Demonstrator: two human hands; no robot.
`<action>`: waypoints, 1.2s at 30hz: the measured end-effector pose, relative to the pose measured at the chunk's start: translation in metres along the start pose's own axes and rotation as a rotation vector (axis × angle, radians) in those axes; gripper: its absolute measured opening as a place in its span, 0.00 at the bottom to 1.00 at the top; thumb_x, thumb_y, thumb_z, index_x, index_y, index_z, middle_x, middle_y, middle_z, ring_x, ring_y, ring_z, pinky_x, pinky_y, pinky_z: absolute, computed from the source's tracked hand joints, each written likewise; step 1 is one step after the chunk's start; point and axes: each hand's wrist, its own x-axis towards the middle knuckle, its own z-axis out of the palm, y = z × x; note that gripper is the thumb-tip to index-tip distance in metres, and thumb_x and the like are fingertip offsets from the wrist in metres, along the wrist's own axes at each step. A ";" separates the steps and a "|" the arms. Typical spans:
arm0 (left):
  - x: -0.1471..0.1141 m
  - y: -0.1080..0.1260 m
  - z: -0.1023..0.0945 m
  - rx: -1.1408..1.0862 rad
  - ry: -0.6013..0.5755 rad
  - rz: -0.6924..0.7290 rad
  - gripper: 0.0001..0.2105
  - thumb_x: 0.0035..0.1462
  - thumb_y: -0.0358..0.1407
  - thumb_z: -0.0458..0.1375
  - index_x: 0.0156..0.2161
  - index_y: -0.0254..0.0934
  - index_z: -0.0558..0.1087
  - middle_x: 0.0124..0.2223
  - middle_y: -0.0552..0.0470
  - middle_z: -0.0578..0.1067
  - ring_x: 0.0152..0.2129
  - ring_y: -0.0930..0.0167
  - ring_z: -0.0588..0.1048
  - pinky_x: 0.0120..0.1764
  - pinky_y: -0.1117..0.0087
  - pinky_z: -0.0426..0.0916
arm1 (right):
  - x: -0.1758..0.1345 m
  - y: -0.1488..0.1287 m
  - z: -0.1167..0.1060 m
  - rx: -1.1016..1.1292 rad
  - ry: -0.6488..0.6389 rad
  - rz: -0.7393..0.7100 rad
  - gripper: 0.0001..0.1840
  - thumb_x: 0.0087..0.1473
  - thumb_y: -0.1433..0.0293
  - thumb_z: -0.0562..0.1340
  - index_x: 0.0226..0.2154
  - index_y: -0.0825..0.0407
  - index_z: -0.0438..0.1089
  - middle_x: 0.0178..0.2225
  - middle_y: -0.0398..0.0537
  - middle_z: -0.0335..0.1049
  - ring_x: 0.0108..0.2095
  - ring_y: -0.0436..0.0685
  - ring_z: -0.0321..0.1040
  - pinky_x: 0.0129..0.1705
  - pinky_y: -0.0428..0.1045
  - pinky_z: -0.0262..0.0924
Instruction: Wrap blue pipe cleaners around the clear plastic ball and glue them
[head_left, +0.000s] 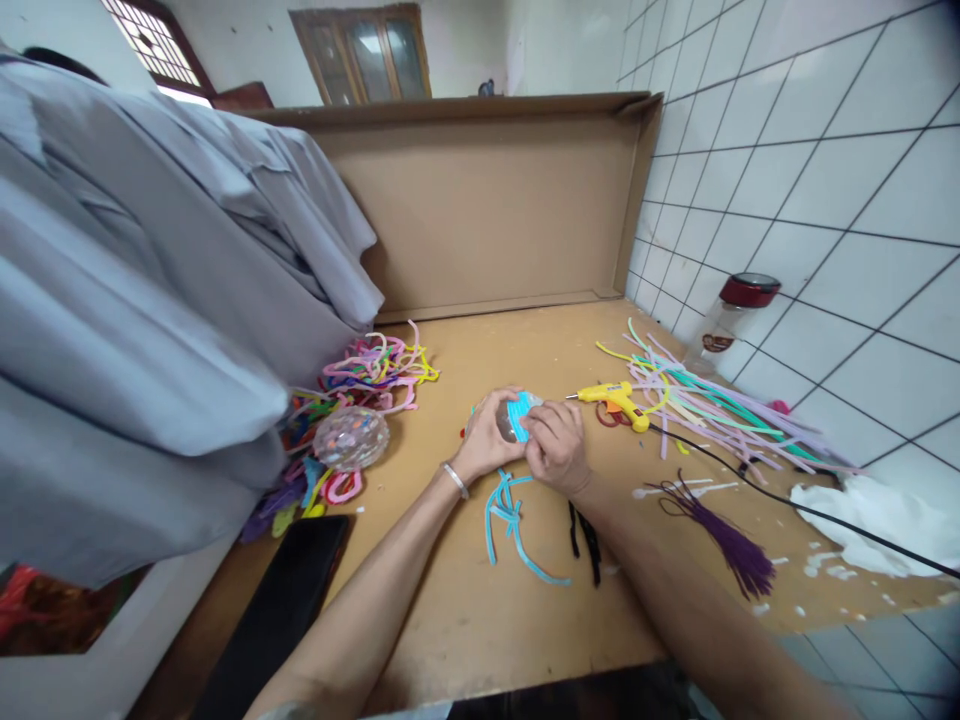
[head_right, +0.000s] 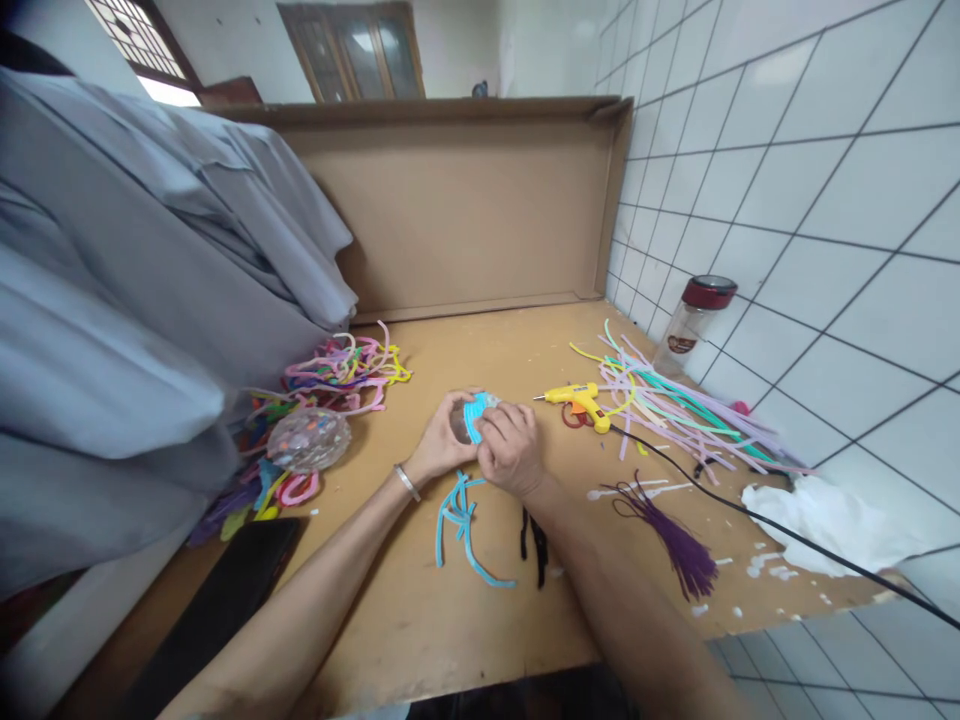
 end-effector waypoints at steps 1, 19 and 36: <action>0.000 0.000 0.000 0.014 0.002 0.005 0.34 0.42 0.42 0.72 0.54 0.39 0.66 0.57 0.42 0.72 0.54 0.60 0.73 0.58 0.56 0.67 | 0.000 0.000 0.000 0.004 -0.002 -0.002 0.14 0.50 0.76 0.56 0.38 0.51 0.74 0.37 0.51 0.75 0.43 0.60 0.68 0.46 0.56 0.56; 0.010 -0.011 -0.015 0.065 -0.174 -0.044 0.56 0.35 0.47 0.76 0.68 0.36 0.55 0.69 0.34 0.57 0.67 0.49 0.57 0.68 0.47 0.54 | -0.002 0.000 0.002 0.054 -0.007 -0.022 0.16 0.49 0.76 0.56 0.39 0.52 0.74 0.38 0.52 0.75 0.43 0.60 0.69 0.46 0.56 0.57; 0.015 0.004 -0.024 -0.064 -0.225 -0.033 0.33 0.40 0.37 0.73 0.54 0.39 0.70 0.57 0.43 0.72 0.56 0.56 0.69 0.63 0.52 0.61 | 0.000 0.002 0.002 0.122 0.022 0.008 0.15 0.51 0.76 0.56 0.41 0.52 0.71 0.38 0.53 0.73 0.41 0.61 0.68 0.43 0.55 0.63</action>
